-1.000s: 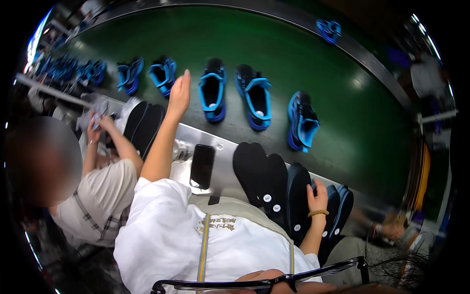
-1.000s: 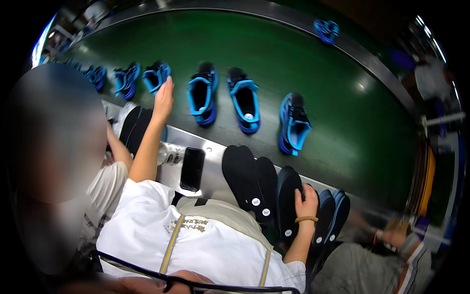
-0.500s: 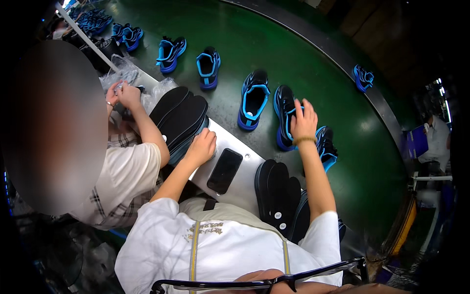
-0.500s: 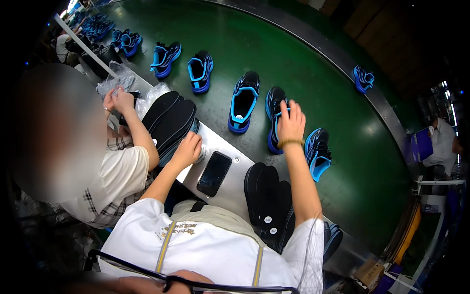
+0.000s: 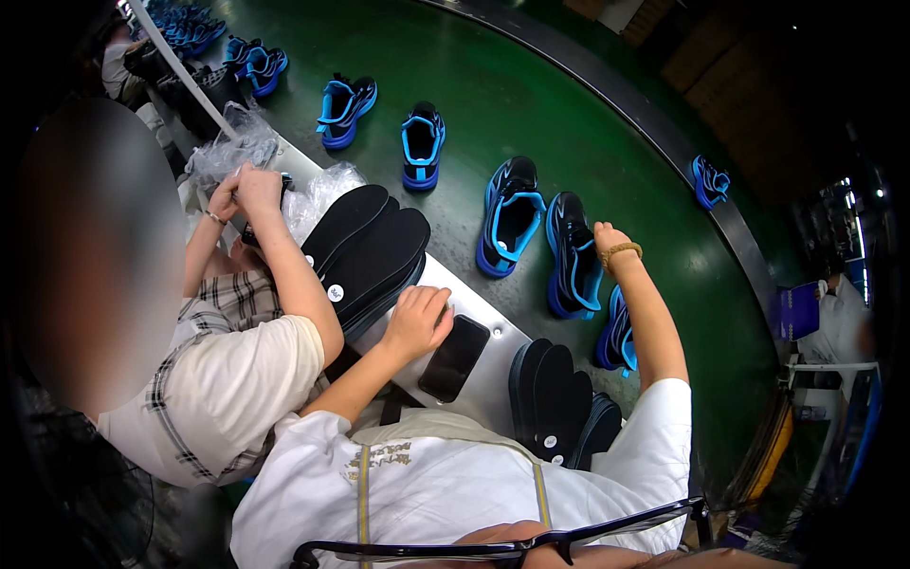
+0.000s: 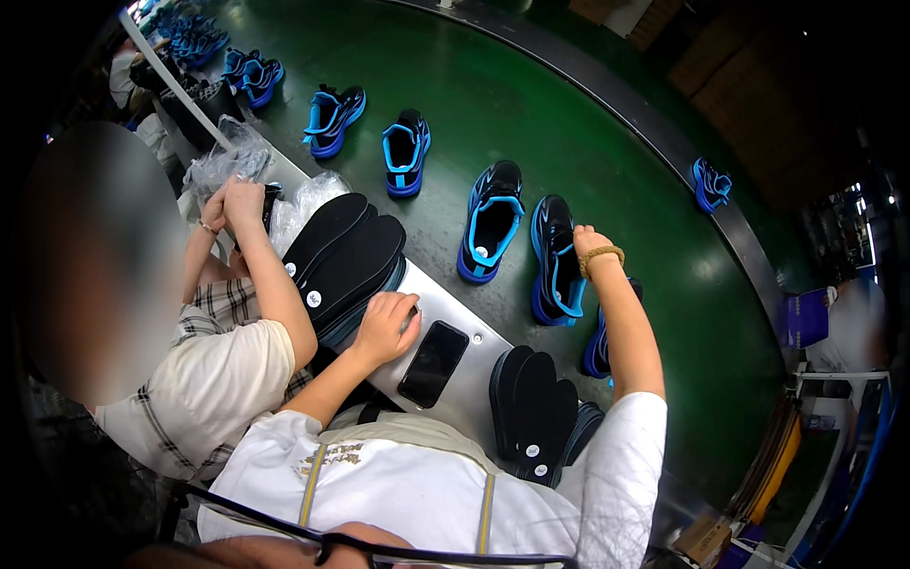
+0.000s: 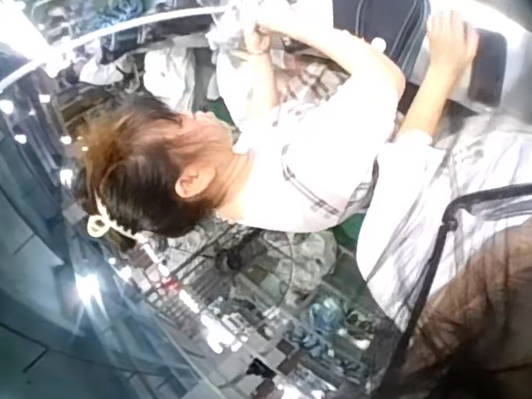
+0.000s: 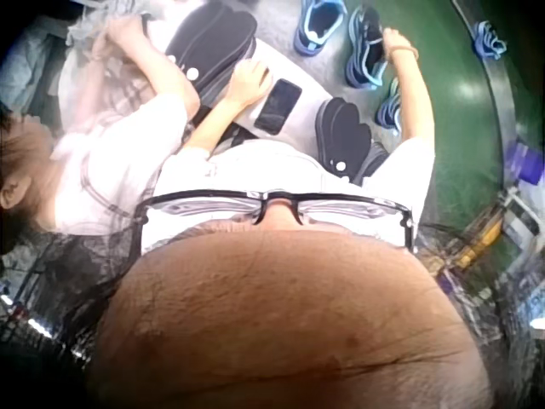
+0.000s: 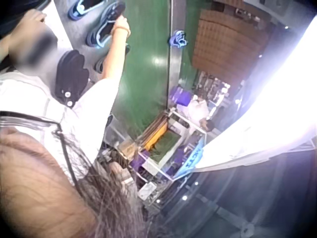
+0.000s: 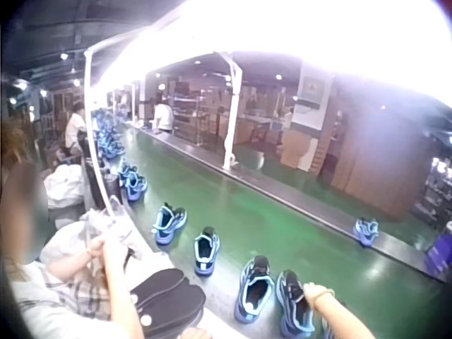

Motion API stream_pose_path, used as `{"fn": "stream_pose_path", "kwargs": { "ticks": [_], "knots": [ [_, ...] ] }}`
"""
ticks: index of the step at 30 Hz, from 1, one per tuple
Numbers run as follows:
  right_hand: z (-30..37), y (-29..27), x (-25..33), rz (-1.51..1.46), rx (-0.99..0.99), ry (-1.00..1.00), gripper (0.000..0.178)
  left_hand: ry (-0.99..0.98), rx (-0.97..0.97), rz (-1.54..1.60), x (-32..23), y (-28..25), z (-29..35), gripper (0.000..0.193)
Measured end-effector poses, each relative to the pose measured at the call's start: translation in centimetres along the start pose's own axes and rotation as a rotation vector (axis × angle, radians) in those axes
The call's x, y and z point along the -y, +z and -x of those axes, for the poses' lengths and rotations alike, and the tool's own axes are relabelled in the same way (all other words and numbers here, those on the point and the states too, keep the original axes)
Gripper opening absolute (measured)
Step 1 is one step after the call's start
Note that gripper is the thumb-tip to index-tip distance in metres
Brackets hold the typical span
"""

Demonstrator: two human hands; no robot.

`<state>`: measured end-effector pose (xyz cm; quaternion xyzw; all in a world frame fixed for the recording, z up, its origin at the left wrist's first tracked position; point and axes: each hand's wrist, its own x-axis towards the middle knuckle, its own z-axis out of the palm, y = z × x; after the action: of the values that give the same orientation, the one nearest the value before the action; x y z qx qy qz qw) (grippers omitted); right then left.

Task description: The person inserts blue foam insoles into black and blue sneakers, pressing them firmly into place, then places the finished shoes onto a conveyor belt.

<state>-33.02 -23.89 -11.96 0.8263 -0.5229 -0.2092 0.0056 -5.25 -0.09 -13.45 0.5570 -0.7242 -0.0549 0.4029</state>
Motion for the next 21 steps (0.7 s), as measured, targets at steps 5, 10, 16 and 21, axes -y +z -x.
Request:
{"fn": "stream_pose_path", "kwargs": {
  "ticks": [5, 10, 16, 21],
  "knots": [
    [1.2, -5.7, 3.8, 0.052, 0.261, 0.062, 0.06, -0.105, -0.311, -0.107, 3.4, -1.3, -3.1, 0.009],
    [-2.9, -4.8, 9.0, -0.031, -0.543, -0.309, 0.049, -0.664, -0.31, -0.334, 8.1, -2.9, -7.7, 0.026],
    [-7.8, -0.8, 11.8, 0.056, -0.723, -0.241, 0.009, -1.203, 0.282, -0.573, 10.5, -3.6, -5.6, 0.058],
    [-8.4, -0.1, 10.8, 0.001, -0.67, -0.248, 0.007, -1.277, 0.355, -0.561, 12.0, -3.9, -5.1, 0.073]
  ]
}}
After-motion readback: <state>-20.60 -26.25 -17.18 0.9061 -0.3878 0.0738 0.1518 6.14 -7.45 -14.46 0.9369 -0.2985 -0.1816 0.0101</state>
